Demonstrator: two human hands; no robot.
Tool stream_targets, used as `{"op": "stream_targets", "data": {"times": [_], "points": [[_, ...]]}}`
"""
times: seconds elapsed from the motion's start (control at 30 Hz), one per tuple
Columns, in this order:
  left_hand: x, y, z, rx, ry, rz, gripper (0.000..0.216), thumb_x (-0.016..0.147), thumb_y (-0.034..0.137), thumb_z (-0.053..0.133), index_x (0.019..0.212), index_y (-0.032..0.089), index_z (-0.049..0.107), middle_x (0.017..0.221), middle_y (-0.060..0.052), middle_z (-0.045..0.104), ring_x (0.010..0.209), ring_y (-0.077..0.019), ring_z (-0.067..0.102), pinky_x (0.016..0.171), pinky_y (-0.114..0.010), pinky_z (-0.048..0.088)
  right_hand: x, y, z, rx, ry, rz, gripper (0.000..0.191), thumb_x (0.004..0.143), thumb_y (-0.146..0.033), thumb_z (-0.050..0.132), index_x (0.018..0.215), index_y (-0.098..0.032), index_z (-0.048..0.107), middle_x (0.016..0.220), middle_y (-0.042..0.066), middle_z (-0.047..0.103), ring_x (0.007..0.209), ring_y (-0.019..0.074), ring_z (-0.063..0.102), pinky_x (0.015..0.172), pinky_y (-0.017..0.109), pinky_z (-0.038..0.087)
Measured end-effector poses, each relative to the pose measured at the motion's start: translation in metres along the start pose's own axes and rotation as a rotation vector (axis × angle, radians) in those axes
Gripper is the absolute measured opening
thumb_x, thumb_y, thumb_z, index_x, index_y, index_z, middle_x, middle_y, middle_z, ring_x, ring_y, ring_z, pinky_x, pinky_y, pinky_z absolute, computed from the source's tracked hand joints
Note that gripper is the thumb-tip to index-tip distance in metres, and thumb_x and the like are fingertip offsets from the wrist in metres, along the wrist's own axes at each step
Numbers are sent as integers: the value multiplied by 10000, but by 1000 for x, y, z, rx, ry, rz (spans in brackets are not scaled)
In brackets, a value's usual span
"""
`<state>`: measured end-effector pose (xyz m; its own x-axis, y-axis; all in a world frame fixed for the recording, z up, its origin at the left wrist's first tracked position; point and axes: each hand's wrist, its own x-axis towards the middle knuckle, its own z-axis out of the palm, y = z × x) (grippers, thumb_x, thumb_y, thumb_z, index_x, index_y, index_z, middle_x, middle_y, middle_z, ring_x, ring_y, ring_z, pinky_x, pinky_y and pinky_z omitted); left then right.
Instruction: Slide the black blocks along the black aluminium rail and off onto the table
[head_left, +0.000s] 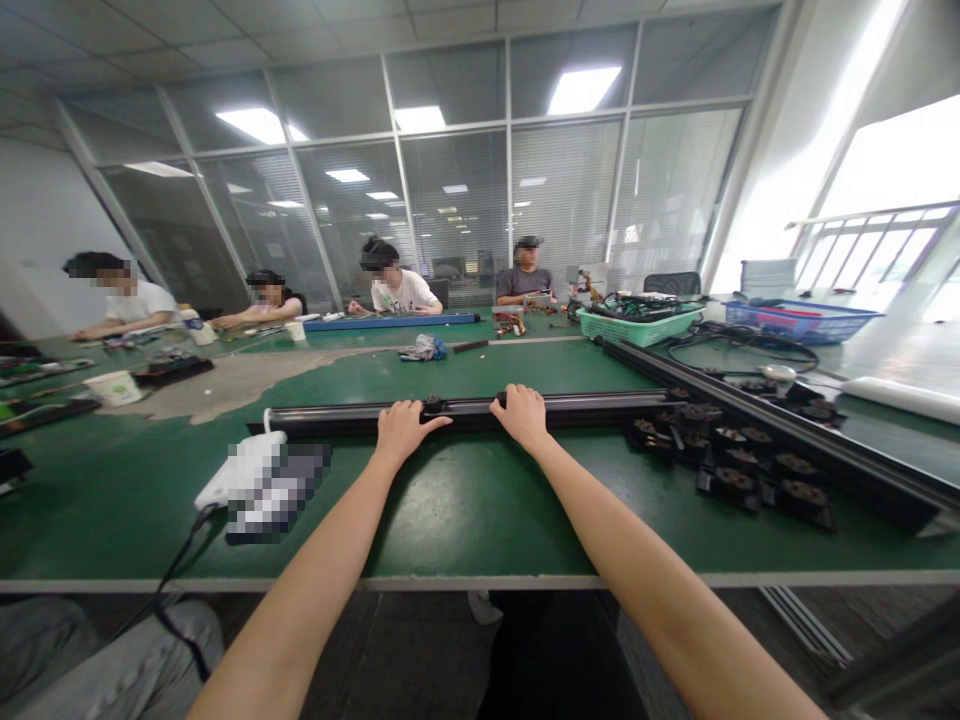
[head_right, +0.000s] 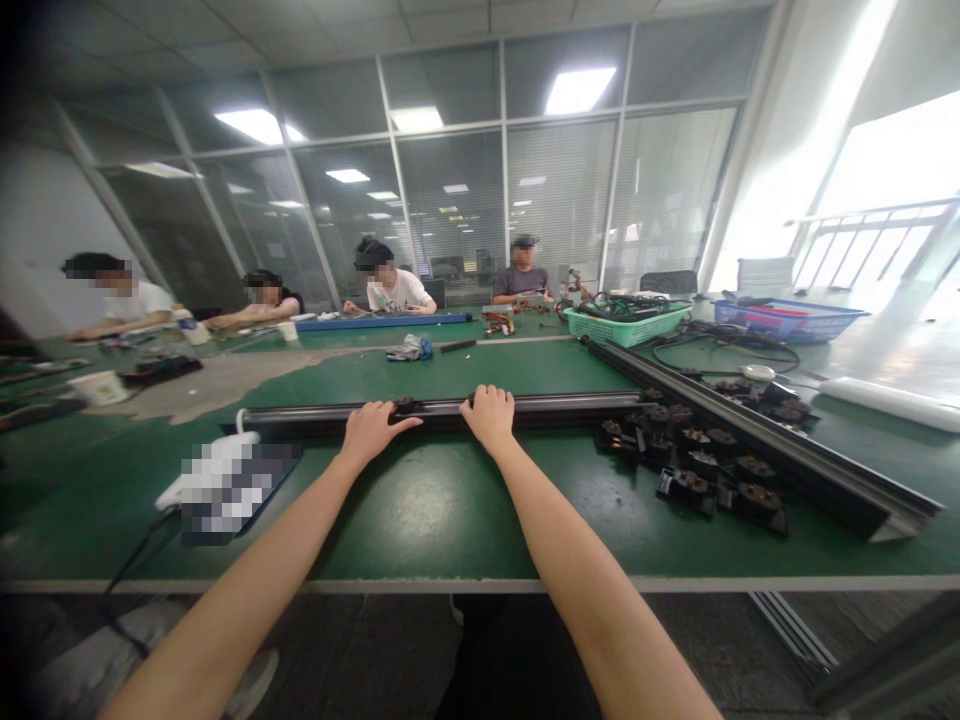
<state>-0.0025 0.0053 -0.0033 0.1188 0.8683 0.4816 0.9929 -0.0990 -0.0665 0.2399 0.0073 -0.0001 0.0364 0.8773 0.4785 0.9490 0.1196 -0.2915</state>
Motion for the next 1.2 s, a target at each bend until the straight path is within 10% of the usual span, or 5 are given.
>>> {"op": "stream_targets", "data": {"times": [1.2], "points": [[0, 0, -1, -8, -20, -5, 745, 846, 851, 348, 998, 202, 681, 1118, -150, 698, 1109, -327, 591, 899, -405, 423, -1, 6, 1, 9, 5, 67, 376, 928, -451, 499, 1138, -161, 611, 1134, 179, 696, 1128, 327, 606, 1091, 549, 279]]}}
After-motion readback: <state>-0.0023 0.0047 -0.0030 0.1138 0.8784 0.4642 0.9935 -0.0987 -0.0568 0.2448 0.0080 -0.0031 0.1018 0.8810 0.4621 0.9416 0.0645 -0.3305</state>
